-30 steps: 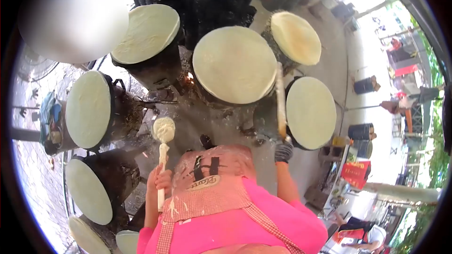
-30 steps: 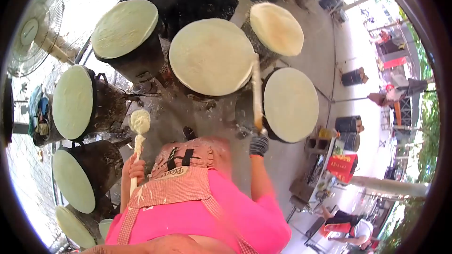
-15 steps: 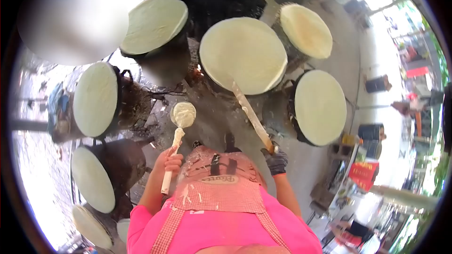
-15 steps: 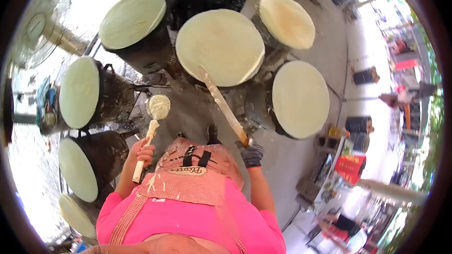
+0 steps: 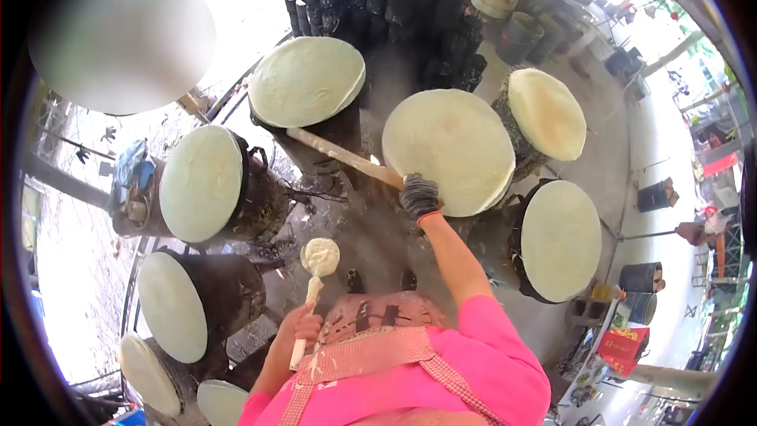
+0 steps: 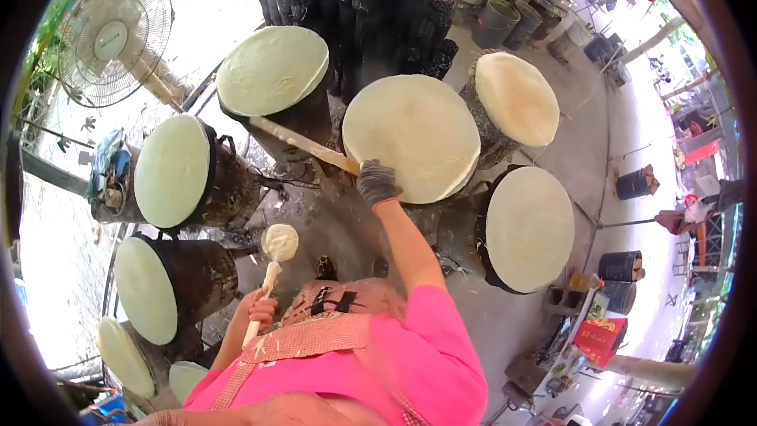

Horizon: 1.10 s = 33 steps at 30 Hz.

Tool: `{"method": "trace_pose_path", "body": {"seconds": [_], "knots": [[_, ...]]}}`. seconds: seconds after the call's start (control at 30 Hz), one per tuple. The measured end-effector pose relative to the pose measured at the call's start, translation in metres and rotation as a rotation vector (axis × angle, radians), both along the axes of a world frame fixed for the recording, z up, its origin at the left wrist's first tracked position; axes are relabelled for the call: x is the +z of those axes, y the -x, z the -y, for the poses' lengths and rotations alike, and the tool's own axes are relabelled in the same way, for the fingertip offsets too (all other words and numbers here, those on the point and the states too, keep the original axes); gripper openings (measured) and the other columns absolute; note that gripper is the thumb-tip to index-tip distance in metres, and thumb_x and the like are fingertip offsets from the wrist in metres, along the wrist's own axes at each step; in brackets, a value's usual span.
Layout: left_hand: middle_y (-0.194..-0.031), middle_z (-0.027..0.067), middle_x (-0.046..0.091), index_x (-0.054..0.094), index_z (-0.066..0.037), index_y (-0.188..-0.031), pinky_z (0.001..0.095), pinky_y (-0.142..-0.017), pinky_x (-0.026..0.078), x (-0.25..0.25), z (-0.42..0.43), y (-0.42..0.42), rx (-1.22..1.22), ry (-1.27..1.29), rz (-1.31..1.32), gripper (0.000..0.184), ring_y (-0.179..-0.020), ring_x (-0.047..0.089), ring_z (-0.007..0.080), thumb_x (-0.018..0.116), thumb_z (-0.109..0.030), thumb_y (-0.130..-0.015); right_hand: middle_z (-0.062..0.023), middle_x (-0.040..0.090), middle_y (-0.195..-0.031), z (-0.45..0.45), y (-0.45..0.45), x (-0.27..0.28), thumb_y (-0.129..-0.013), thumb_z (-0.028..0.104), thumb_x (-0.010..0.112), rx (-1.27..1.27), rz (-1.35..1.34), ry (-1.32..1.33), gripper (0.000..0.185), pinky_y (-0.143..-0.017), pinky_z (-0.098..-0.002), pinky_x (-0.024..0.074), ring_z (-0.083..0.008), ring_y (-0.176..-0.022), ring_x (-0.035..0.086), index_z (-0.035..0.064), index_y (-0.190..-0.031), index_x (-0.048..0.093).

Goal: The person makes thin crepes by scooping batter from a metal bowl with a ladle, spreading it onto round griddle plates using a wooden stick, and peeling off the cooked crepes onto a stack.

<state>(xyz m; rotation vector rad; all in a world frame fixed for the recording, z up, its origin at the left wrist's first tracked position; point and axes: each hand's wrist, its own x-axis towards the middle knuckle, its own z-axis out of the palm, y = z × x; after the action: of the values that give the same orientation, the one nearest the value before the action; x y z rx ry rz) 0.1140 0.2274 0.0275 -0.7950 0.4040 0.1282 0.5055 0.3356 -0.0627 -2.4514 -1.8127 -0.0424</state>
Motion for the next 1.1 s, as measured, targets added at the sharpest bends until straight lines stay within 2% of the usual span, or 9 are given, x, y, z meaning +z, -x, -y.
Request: {"method": "trace_pose_path", "body": {"seconds": [0.1, 0.2, 0.27, 0.4, 0.67, 0.77, 0.9, 0.97, 1.1], "knots": [[-0.045, -0.0023, 0.028, 0.033, -0.01, -0.054, 0.0226, -0.032, 0.025, -0.004, -0.026, 0.016, -0.039, 0.024, -0.095, 0.04, -0.036, 0.029, 0.009, 0.041, -0.033, -0.086, -0.0131, 0.058, -0.074, -0.001, -0.008, 0.013, -0.067, 0.018, 0.052, 0.022, -0.041, -0.028, 0.017, -0.055, -0.0402, 0.0453, -0.0285, -0.064, 0.06, 0.0071, -0.079, 0.056], [-0.047, -0.0023, 0.029, 0.036, -0.009, -0.058, 0.0217, -0.03, 0.024, -0.009, -0.052, 0.027, -0.065, -0.013, -0.221, 0.036, -0.036, 0.029, 0.0079, 0.042, -0.03, -0.086, -0.0147, 0.058, -0.071, -0.002, -0.019, 0.034, -0.066, 0.019, 0.052, -0.028, -0.068, -0.069, 0.017, -0.055, -0.04, 0.0452, -0.03, -0.063, 0.059, 0.0063, -0.076, 0.057], [-0.05, -0.0025, 0.03, 0.04, -0.009, -0.064, 0.0208, -0.03, 0.023, -0.018, -0.074, 0.035, -0.107, -0.052, -0.188, 0.029, -0.037, 0.029, 0.0068, 0.042, -0.027, -0.087, -0.0146, 0.058, -0.071, -0.008, -0.026, 0.051, -0.066, 0.02, 0.053, -0.094, -0.065, -0.078, 0.016, -0.055, -0.04, 0.0452, -0.0301, -0.062, 0.059, 0.0066, -0.075, 0.057], [-0.052, -0.0025, 0.032, 0.038, -0.009, -0.066, 0.0199, -0.03, 0.024, -0.019, -0.09, 0.034, -0.156, -0.08, -0.216, 0.029, -0.037, 0.03, 0.0062, 0.043, -0.029, -0.087, -0.0139, 0.058, -0.071, -0.018, -0.032, 0.061, -0.068, 0.02, 0.053, 0.071, 0.045, -0.005, 0.016, -0.058, -0.0396, 0.0452, -0.0296, -0.063, 0.059, 0.0072, -0.076, 0.058], [-0.052, -0.0019, 0.032, 0.037, -0.01, -0.069, 0.0193, -0.03, 0.024, -0.028, -0.097, 0.031, -0.204, -0.119, -0.2, 0.026, -0.036, 0.029, 0.0062, 0.041, -0.028, -0.088, -0.0132, 0.06, -0.075, -0.044, -0.033, 0.116, -0.071, 0.018, 0.049, 0.18, 0.194, 0.144, 0.017, -0.063, -0.0387, 0.0448, -0.027, -0.07, 0.06, 0.0076, -0.079, 0.059], [-0.051, -0.0008, 0.032, 0.046, -0.009, -0.079, 0.0211, -0.029, 0.026, -0.046, -0.096, 0.035, -0.222, -0.064, -0.177, 0.02, -0.035, 0.031, 0.0074, 0.041, -0.026, -0.087, -0.0122, 0.061, -0.078, -0.061, -0.043, 0.128, -0.071, 0.02, 0.049, 0.217, 0.254, 0.205, 0.02, -0.065, -0.0393, 0.0446, -0.0254, -0.075, 0.06, 0.0077, -0.081, 0.06], [-0.049, -0.0019, 0.031, 0.04, -0.007, -0.068, 0.0204, -0.028, 0.025, -0.038, -0.099, 0.026, -0.282, -0.119, -0.237, 0.027, -0.035, 0.03, 0.0066, 0.043, -0.027, -0.086, -0.0121, 0.062, -0.076, -0.089, -0.064, 0.16, -0.07, 0.019, 0.048, 0.249, 0.285, 0.228, 0.018, -0.067, -0.0385, 0.0463, -0.0256, -0.074, 0.061, 0.0092, -0.078, 0.061], [-0.049, -0.0023, 0.031, 0.038, -0.008, -0.066, 0.0198, -0.028, 0.025, -0.046, -0.096, 0.025, -0.293, -0.131, -0.241, 0.028, -0.035, 0.03, 0.0061, 0.043, -0.028, -0.086, -0.0148, 0.062, -0.08, -0.101, -0.08, 0.176, -0.071, 0.02, 0.048, 0.214, 0.243, 0.229, 0.021, -0.069, -0.0398, 0.0465, -0.0282, -0.076, 0.06, 0.007, -0.08, 0.062], [-0.05, -0.0026, 0.031, 0.039, -0.01, -0.07, 0.0191, -0.028, 0.024, -0.037, -0.091, 0.006, -0.325, -0.254, -0.333, 0.023, -0.035, 0.029, 0.0054, 0.044, -0.026, -0.085, -0.0174, 0.06, -0.087, -0.118, -0.118, 0.214, -0.069, 0.024, 0.055, 0.148, 0.124, 0.2, 0.025, -0.076, -0.0408, 0.0453, -0.0329, -0.083, 0.058, 0.0061, -0.086, 0.062]]}}
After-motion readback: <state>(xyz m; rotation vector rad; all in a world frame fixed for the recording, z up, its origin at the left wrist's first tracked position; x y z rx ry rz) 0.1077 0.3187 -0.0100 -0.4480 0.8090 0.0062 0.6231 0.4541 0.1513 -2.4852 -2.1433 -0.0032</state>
